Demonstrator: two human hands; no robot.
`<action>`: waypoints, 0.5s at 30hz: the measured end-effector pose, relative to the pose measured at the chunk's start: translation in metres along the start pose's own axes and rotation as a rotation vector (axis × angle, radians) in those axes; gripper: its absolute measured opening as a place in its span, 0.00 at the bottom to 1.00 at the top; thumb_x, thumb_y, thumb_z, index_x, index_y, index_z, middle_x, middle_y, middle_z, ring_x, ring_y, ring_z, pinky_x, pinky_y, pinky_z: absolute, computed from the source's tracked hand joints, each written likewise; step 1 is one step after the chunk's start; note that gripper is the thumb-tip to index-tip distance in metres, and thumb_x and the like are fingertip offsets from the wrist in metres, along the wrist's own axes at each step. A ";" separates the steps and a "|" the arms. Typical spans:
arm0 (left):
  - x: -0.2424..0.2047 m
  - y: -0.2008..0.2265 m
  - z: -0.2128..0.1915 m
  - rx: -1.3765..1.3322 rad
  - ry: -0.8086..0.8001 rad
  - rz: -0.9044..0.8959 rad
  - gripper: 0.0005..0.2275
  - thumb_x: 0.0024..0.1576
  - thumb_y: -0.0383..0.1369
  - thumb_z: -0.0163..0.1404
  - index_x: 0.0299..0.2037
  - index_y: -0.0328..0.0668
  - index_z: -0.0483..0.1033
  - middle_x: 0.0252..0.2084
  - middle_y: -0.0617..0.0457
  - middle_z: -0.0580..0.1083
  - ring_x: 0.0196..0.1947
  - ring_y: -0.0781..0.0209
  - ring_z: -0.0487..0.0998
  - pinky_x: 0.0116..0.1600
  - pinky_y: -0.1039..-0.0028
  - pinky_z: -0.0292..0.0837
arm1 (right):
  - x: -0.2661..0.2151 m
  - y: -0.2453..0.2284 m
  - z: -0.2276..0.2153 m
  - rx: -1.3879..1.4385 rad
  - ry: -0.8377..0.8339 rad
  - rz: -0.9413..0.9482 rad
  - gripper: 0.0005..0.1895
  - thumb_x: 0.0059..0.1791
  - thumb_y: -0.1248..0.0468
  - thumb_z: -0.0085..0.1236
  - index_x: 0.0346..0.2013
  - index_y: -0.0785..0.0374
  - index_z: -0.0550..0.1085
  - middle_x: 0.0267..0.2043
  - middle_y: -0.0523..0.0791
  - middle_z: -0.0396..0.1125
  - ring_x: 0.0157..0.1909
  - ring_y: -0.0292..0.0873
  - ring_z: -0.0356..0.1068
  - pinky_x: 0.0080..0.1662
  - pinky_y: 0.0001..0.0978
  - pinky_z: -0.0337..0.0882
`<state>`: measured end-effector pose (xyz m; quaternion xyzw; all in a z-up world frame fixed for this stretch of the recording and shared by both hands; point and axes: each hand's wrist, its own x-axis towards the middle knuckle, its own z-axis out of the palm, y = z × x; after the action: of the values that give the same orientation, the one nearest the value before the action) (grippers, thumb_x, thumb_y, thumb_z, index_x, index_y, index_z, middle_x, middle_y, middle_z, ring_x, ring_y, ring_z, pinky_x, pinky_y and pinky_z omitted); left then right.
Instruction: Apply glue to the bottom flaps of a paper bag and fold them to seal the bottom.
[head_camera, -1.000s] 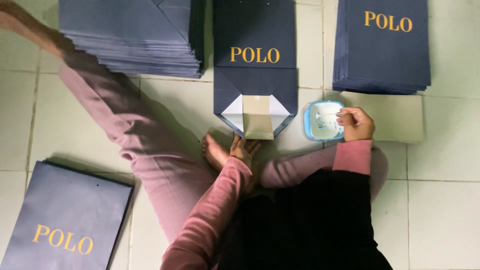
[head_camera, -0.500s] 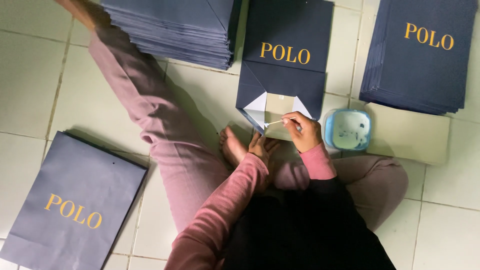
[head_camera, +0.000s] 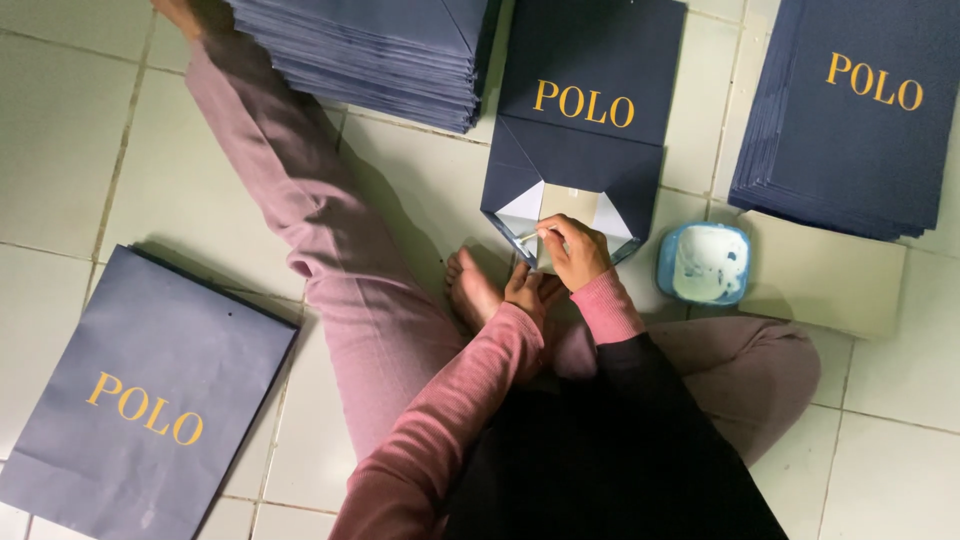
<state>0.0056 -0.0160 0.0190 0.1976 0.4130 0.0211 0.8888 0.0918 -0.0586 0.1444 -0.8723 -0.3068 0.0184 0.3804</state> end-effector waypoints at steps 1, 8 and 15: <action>0.003 0.000 0.000 0.001 -0.004 0.001 0.21 0.62 0.25 0.41 0.67 0.49 0.65 0.55 0.29 0.72 0.52 0.29 0.78 0.56 0.39 0.74 | 0.000 0.002 -0.003 -0.001 0.004 -0.002 0.06 0.52 0.68 0.58 0.42 0.56 0.79 0.33 0.50 0.75 0.35 0.52 0.76 0.40 0.44 0.76; 0.010 -0.009 -0.008 0.020 -0.005 0.000 0.21 0.63 0.26 0.41 0.68 0.47 0.64 0.57 0.30 0.70 0.53 0.29 0.76 0.58 0.40 0.73 | -0.027 0.007 -0.024 -0.073 -0.052 0.019 0.06 0.52 0.65 0.58 0.42 0.53 0.79 0.31 0.47 0.73 0.34 0.50 0.75 0.40 0.43 0.75; 0.005 -0.004 -0.003 0.022 0.014 0.033 0.21 0.63 0.25 0.42 0.67 0.45 0.66 0.55 0.33 0.72 0.51 0.30 0.78 0.55 0.41 0.75 | -0.030 0.009 -0.022 -0.101 -0.025 -0.004 0.07 0.52 0.65 0.58 0.42 0.51 0.79 0.31 0.45 0.74 0.34 0.47 0.75 0.40 0.40 0.76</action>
<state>0.0060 -0.0183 0.0125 0.2140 0.4160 0.0325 0.8832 0.0778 -0.0940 0.1480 -0.8894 -0.3137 0.0130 0.3322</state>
